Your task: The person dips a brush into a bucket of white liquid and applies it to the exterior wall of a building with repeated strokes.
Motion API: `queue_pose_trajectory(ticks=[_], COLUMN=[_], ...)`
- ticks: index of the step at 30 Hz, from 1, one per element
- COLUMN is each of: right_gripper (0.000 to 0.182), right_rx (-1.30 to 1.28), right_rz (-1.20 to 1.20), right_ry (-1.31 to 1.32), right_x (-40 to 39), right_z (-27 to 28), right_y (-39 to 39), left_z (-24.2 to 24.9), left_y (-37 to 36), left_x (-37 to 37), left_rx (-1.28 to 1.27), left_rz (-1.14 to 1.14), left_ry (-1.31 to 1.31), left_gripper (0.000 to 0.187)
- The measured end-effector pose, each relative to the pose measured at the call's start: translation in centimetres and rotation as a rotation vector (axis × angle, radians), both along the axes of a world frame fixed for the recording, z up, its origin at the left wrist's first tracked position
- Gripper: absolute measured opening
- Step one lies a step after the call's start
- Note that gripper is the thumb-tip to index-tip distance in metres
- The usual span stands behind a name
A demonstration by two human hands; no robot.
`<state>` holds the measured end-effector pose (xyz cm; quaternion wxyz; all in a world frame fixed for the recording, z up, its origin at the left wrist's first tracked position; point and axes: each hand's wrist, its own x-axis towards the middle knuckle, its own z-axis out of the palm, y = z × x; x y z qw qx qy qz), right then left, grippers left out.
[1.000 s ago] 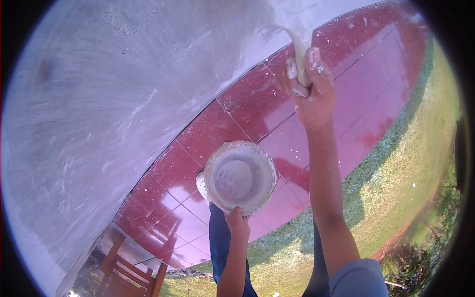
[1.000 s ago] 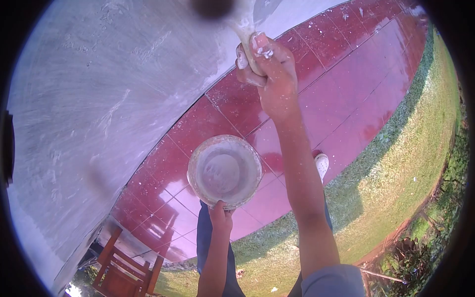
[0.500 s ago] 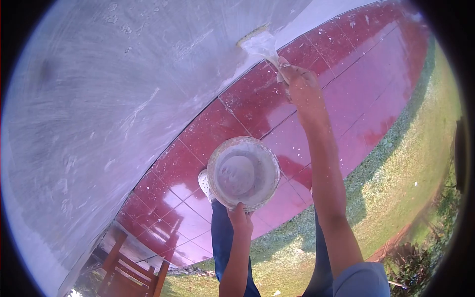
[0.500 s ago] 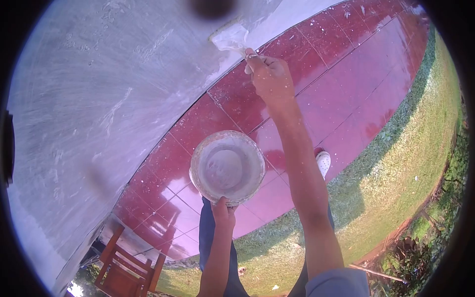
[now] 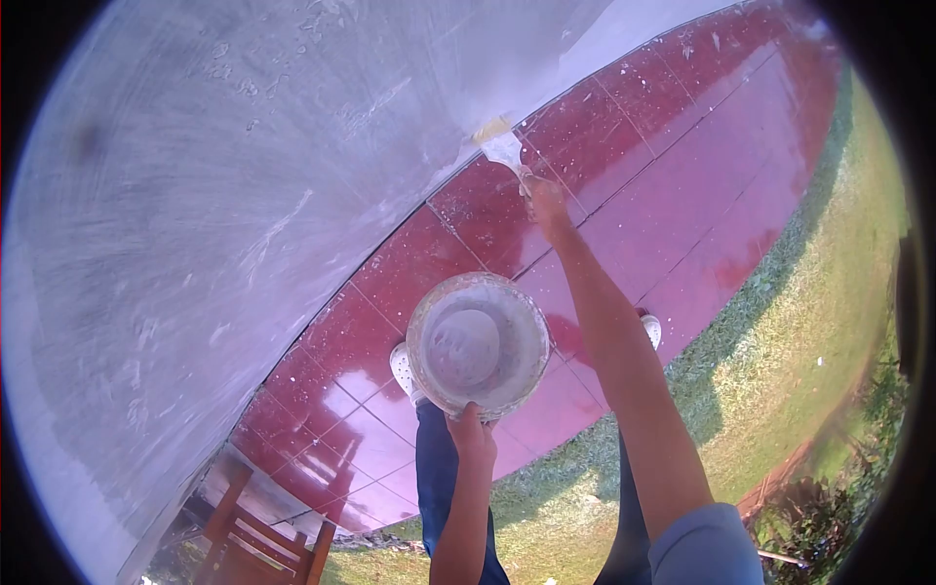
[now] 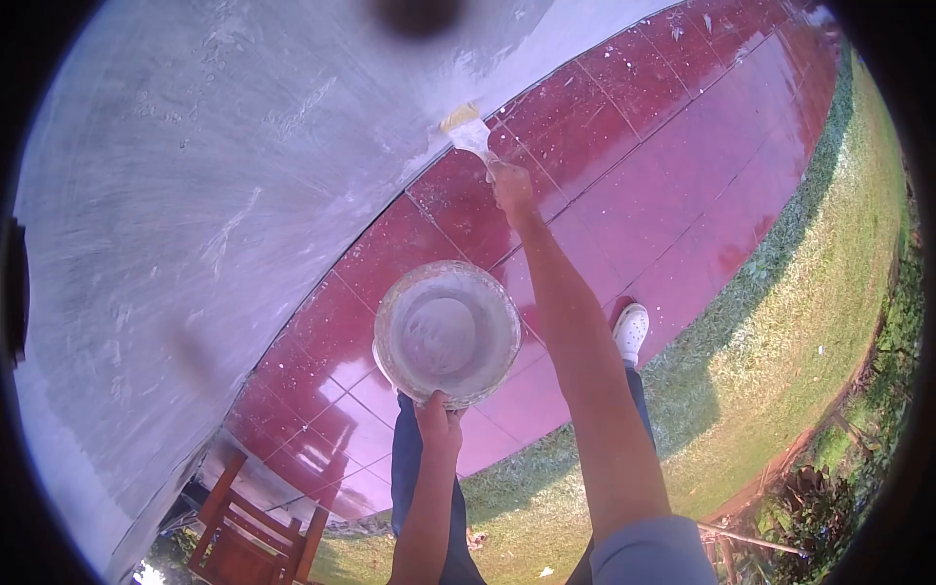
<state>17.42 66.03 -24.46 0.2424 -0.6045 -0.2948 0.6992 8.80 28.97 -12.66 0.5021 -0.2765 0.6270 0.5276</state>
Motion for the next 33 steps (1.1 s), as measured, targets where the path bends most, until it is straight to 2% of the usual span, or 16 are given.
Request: queue_pose_trajectory(ticks=[1,2,6,9,11,12,14,16,20,21,23,24,26,29,31,33], right_gripper=[0.04,0.04,0.041,0.043,0.045,0.045,0.044,0.043,0.044,0.044,0.041,0.041,0.042,0.043,0.043,0.048], right_rx=[-0.098,-0.106,0.313,0.327,0.368,0.362,0.523,0.451,0.104,0.102,-0.09,-0.096,0.037,0.251,0.306,0.333], right_rz=[0.092,0.09,0.092,0.046,-0.089,-0.09,-0.231,-0.251,-0.126,-0.126,0.115,0.107,-0.015,0.011,-0.008,-0.127], right_ry=[-0.28,-0.28,-0.419,-0.347,-0.041,-0.041,0.337,0.474,0.15,0.153,-0.361,-0.362,-0.29,-0.344,-0.281,0.095], right_x=[0.7,1.0,-0.2,0.8,1.2,1.0,0.0,-1.5,-1.6,-0.6,1.5,1.8,1.3,0.8,2.0,3.7], right_z=[-0.3,-0.7,12.6,22.2,24.8,24.4,22.9,17.1,2.8,1.3,-0.6,-0.2,3.2,17.7,22.1,23.7], right_y=[-0.2,-0.3,1.8,1.0,0.4,0.3,0.5,1.3,0.7,0.7,0.1,0.2,2.5,2.7,2.2,2.1], left_z=[-0.1,0.0,0.3,-0.3,-0.5,-0.5,-0.7,-0.5,-0.3,-0.5,-0.8,-0.6,-0.6,-1.0,-1.0,-1.0], left_y=[-0.1,-0.3,0.0,0.0,-0.6,-0.9,-0.8,-0.6,0.0,0.0,-0.7,-0.9,-0.5,-0.8,-1.1,-0.9], left_x=[0.0,0.1,0.1,0.4,0.2,0.1,0.3,0.4,0.5,0.4,0.5,0.4,0.4,0.5,0.6,0.6], left_rx=[-0.006,-0.014,0.006,-0.065,-0.032,-0.038,-0.053,-0.053,-0.032,-0.034,-0.052,-0.056,-0.016,-0.063,-0.06,-0.048], left_rz=[-0.005,-0.009,-0.002,0.005,-0.001,-0.001,-0.008,-0.007,-0.015,-0.015,-0.003,-0.012,-0.015,-0.005,-0.028,-0.026], left_ry=[0.003,0.003,-0.003,-0.024,-0.015,-0.015,-0.016,-0.016,0.009,0.013,-0.015,-0.016,-0.007,-0.013,-0.018,-0.01], left_gripper=[0.069,0.069,0.068,0.068,0.067,0.067,0.067,0.067,0.068,0.068,0.069,0.069,0.068,0.067,0.067,0.066])
